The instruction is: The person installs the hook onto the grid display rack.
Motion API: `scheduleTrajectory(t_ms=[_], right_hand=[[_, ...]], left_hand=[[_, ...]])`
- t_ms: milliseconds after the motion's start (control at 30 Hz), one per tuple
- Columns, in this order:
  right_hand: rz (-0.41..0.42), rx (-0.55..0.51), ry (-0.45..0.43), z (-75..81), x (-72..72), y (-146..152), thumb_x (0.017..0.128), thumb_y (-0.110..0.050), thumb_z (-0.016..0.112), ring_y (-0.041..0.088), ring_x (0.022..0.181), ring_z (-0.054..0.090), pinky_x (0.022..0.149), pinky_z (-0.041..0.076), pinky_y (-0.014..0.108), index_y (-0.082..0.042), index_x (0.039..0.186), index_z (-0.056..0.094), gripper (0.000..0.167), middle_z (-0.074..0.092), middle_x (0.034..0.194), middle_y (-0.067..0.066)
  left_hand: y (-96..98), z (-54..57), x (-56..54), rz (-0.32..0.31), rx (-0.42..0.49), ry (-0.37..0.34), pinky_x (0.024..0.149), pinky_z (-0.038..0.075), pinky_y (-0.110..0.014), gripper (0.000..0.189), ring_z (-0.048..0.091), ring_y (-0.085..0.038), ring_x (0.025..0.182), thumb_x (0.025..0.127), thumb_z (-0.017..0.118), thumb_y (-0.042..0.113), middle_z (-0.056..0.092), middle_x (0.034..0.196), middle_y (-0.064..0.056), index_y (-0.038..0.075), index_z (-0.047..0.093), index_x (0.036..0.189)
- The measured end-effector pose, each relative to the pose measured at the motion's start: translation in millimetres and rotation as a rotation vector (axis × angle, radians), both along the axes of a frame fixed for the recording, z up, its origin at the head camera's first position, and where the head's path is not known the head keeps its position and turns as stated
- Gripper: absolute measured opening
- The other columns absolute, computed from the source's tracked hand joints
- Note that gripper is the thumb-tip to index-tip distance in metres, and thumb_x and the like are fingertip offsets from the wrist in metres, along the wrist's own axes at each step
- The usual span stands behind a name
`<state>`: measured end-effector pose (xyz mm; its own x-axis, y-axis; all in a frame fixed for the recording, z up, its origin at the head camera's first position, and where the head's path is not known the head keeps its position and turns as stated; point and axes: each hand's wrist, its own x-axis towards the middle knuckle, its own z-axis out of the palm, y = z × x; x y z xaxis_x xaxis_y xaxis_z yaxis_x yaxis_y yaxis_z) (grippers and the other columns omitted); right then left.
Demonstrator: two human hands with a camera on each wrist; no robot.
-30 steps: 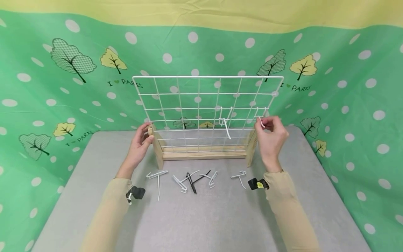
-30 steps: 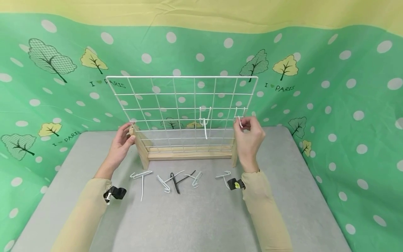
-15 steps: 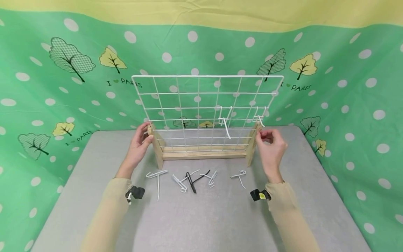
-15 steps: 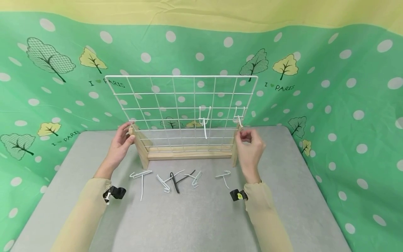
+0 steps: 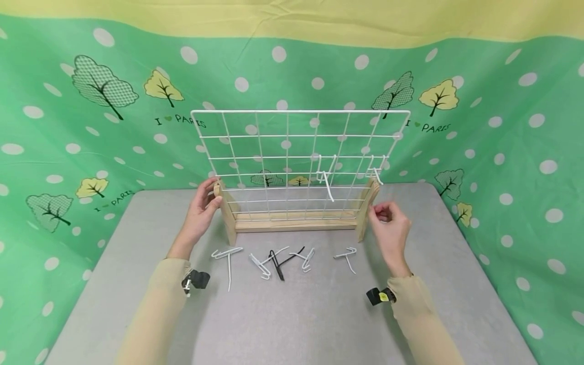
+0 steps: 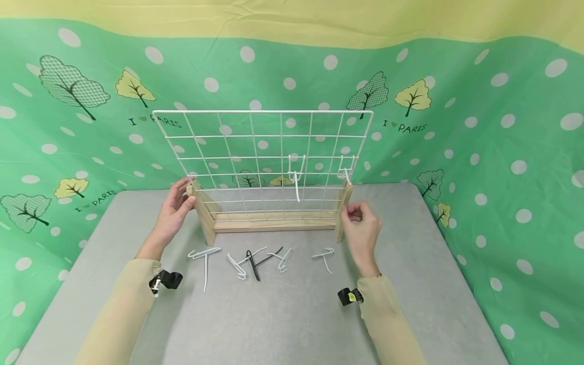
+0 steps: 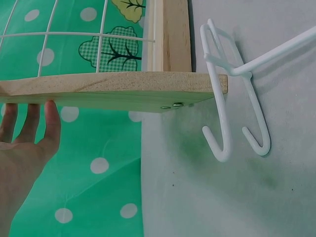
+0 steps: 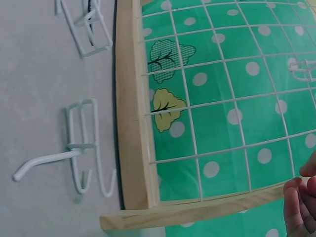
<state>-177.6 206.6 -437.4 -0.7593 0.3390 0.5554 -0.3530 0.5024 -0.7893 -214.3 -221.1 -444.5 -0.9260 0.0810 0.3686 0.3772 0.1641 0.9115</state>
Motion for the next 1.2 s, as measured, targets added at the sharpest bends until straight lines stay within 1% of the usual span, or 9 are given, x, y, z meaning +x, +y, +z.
scheduleTrajectory(t_ms=[133, 267, 533, 667, 800, 933, 1000, 1100, 1200], right_hand=[[-0.003, 0.012, -0.014, -4.5, 2.1, 1.0, 0.08, 0.004, 0.068, -0.004, 0.058, 0.053, 0.056, 0.044, 0.008, 0.005, 0.075, 0.062, 0.008, 0.063, 0.069, 0.014], [-0.005, 0.034, -0.024, -8.7, 3.8, 1.9, 0.079, 0.004, 0.069, -0.003, 0.058, 0.053, 0.056, 0.043, 0.008, 0.004, 0.075, 0.061, 0.009, 0.063, 0.068, 0.014], [0.002, 0.034, -0.074, -15.5, 8.9, 2.8, 0.079, 0.005, 0.07, 0.001, 0.057, 0.053, 0.055, 0.044, 0.008, 0.003, 0.075, 0.061, 0.011, 0.062, 0.068, 0.012], [0.008, 0.049, -0.082, -20.9, 10.9, 3.9, 0.079, 0.005, 0.07, 0.002, 0.057, 0.054, 0.055, 0.044, 0.008, 0.003, 0.075, 0.061, 0.01, 0.062, 0.067, 0.013], [0.037, 0.048, -0.103, -28.0, 14.2, 4.1, 0.077, 0.008, 0.069, 0.003, 0.058, 0.055, 0.055, 0.044, 0.008, 0.005, 0.075, 0.061, 0.009, 0.063, 0.067, 0.014], [0.079, 0.043, -0.142, -37.3, 19.0, 3.3, 0.076, 0.011, 0.068, 0.006, 0.059, 0.056, 0.055, 0.045, 0.008, 0.005, 0.076, 0.061, 0.009, 0.063, 0.068, 0.014], [0.107, 0.044, -0.172, -43.5, 21.6, 3.1, 0.076, 0.011, 0.069, 0.008, 0.06, 0.056, 0.055, 0.045, 0.009, 0.005, 0.077, 0.061, 0.009, 0.064, 0.069, 0.014], [0.149, 0.055, -0.233, -53.4, 26.2, 3.1, 0.076, 0.009, 0.069, 0.011, 0.061, 0.057, 0.056, 0.045, 0.011, 0.004, 0.078, 0.062, 0.009, 0.064, 0.07, 0.012], [0.183, 0.08, -0.295, -61.8, 31.5, 3.7, 0.077, 0.007, 0.069, 0.013, 0.062, 0.057, 0.057, 0.045, 0.012, 0.003, 0.079, 0.063, 0.007, 0.064, 0.071, 0.01]], left_hand=[[-0.4, 0.0, 0.6, -0.001, -0.004, -0.001, 0.087, 0.044, -0.019, 0.048, 0.044, -0.029, 0.121, 0.099, 0.047, -0.004, 0.04, 0.14, -0.025, -0.001, 0.031, 0.144], [-0.5, 0.0, 1.2, -0.001, -0.006, -0.002, 0.087, 0.043, -0.018, 0.048, 0.042, -0.035, 0.122, 0.099, 0.047, -0.005, 0.04, 0.139, -0.025, -0.002, 0.031, 0.144], [-0.7, -0.6, 1.1, 0.002, 0.011, -0.005, 0.086, 0.044, -0.018, 0.047, 0.042, -0.036, 0.122, 0.098, 0.048, -0.005, 0.041, 0.138, -0.024, -0.004, 0.032, 0.142], [-0.7, -0.3, 1.4, -0.002, 0.014, -0.007, 0.086, 0.044, -0.018, 0.047, 0.041, -0.038, 0.122, 0.098, 0.047, -0.007, 0.04, 0.139, -0.025, -0.005, 0.031, 0.142], [-1.0, 0.2, 1.8, 0.007, 0.002, -0.015, 0.088, 0.044, -0.018, 0.047, 0.041, -0.037, 0.123, 0.099, 0.047, -0.004, 0.04, 0.139, -0.024, -0.002, 0.032, 0.143], [-0.2, 1.8, 2.0, 0.007, -0.005, -0.016, 0.088, 0.043, -0.019, 0.047, 0.042, -0.034, 0.122, 0.099, 0.046, -0.003, 0.04, 0.139, -0.024, -0.001, 0.032, 0.144], [0.9, 3.7, 2.7, 0.002, -0.002, -0.011, 0.087, 0.044, -0.019, 0.047, 0.043, -0.032, 0.121, 0.099, 0.046, -0.006, 0.04, 0.138, -0.025, -0.003, 0.032, 0.143], [4.1, 10.4, 6.7, -0.005, -0.005, 0.002, 0.085, 0.043, -0.018, 0.046, 0.045, -0.025, 0.118, 0.098, 0.045, -0.009, 0.039, 0.136, -0.028, -0.006, 0.031, 0.142], [5.1, 13.2, 7.9, -0.005, -0.002, -0.004, 0.085, 0.044, -0.018, 0.046, 0.045, -0.022, 0.116, 0.098, 0.045, -0.009, 0.039, 0.136, -0.029, -0.007, 0.031, 0.141]])
